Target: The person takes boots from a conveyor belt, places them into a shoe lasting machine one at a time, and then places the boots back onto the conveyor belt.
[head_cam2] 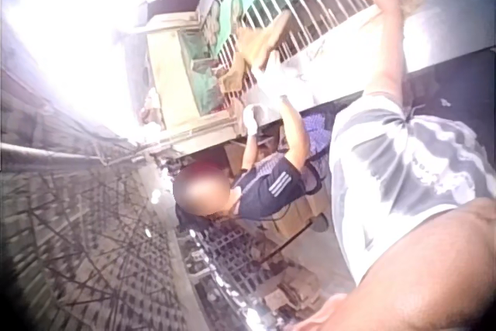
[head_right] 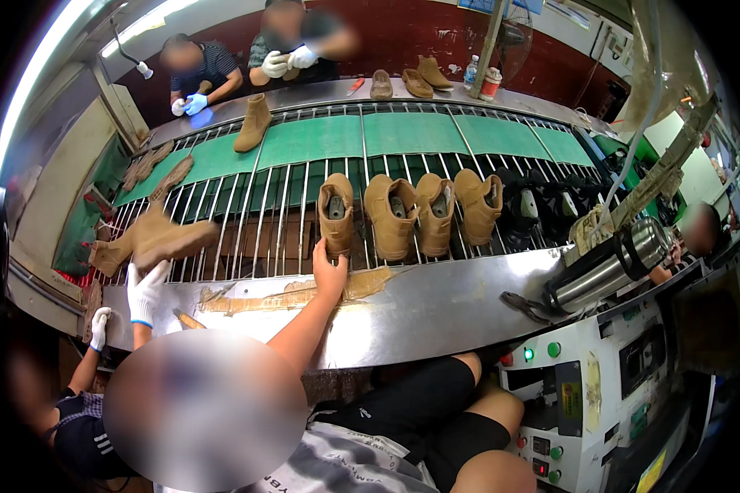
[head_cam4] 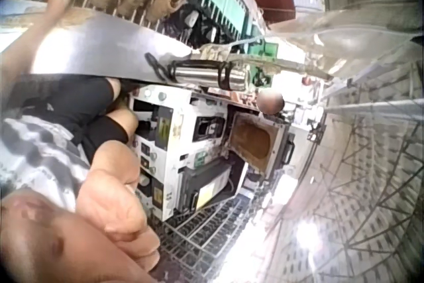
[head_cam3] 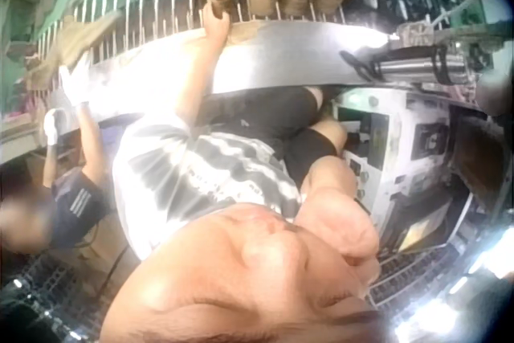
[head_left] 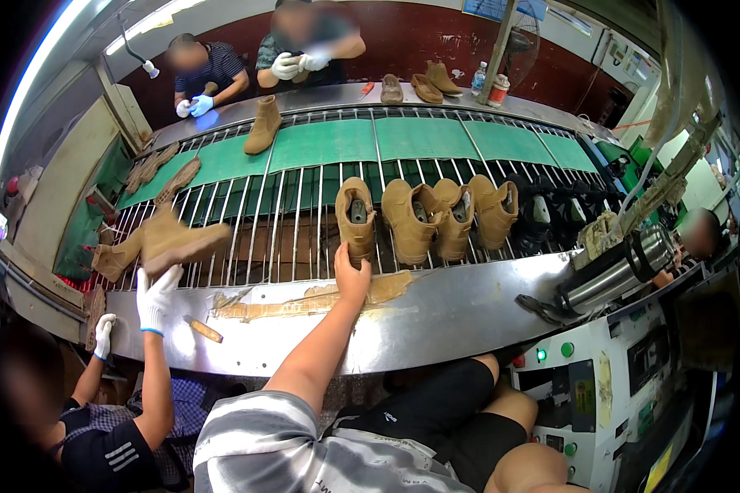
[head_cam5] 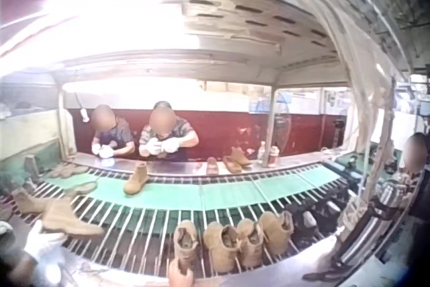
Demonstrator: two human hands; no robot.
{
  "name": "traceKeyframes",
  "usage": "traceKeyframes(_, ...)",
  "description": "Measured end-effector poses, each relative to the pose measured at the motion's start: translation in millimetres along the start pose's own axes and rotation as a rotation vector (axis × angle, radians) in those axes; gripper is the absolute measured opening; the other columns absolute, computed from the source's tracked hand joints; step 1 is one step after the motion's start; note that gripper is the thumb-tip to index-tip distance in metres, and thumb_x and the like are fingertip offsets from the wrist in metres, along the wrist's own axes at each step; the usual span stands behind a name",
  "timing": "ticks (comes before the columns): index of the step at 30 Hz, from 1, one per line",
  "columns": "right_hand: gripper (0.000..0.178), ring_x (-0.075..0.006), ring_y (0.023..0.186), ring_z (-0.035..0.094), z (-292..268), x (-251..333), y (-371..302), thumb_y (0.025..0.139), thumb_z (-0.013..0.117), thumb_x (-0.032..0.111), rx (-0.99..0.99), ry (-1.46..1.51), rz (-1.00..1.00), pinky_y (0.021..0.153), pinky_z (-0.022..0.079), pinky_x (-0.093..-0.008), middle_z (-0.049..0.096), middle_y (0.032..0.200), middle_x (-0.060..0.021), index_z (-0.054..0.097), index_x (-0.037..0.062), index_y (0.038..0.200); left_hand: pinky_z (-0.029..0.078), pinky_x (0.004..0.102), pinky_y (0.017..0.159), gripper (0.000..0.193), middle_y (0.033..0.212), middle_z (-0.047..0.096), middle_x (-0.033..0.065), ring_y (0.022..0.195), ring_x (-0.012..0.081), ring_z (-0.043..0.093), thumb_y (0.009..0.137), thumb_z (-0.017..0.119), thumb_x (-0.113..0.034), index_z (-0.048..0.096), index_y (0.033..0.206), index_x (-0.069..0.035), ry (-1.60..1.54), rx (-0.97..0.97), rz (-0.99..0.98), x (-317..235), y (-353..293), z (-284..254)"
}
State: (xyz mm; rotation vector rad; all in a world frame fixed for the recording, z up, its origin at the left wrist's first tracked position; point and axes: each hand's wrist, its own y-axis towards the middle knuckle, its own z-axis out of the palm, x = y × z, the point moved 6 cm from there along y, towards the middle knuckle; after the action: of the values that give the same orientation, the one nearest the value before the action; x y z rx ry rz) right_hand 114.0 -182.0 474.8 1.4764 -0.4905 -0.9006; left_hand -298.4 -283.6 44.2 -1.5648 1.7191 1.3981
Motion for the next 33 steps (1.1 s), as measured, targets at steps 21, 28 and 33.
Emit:
traceKeyframes(21,0.011,-0.0307,0.064,0.062,138.5,-32.5,-459.1,0.073,0.063,0.014,1.036,-0.122,1.223,0.060,0.049,-0.0427,0.062,0.064,-0.0087,0.067,0.0091,0.082,0.039,0.0471,0.102,0.102,0.140,0.027,0.0276,0.121,0.0380,0.043,0.074,0.079,-0.042,0.018,0.143,0.001,-0.282,-0.882,-0.879,133.3,76.0,-170.8)
traceKeyframes(28,0.009,-0.0305,0.064,0.063,143.0,-30.4,-457.5,0.073,0.063,0.016,1.029,-0.102,1.229,0.060,0.050,-0.0428,0.064,0.066,-0.0087,0.066,0.0102,0.079,0.044,0.0409,0.102,0.140,0.140,0.034,0.0313,0.121,0.0395,0.048,0.058,0.088,-0.046,-0.010,0.145,0.000,-0.429,-0.790,-0.999,179.6,122.3,-184.6)
traceKeyframes(33,0.009,-0.0312,0.065,0.063,133.3,-40.1,-454.9,0.075,0.063,0.019,1.006,-0.089,1.310,0.060,0.050,-0.0431,0.065,0.068,-0.0089,0.066,0.0119,0.079,0.054,0.0434,0.091,0.107,0.129,0.042,0.0279,0.107,0.0353,0.058,0.059,0.087,-0.030,0.012,0.130,0.000,-0.468,-0.745,-0.975,138.9,127.4,-177.5)
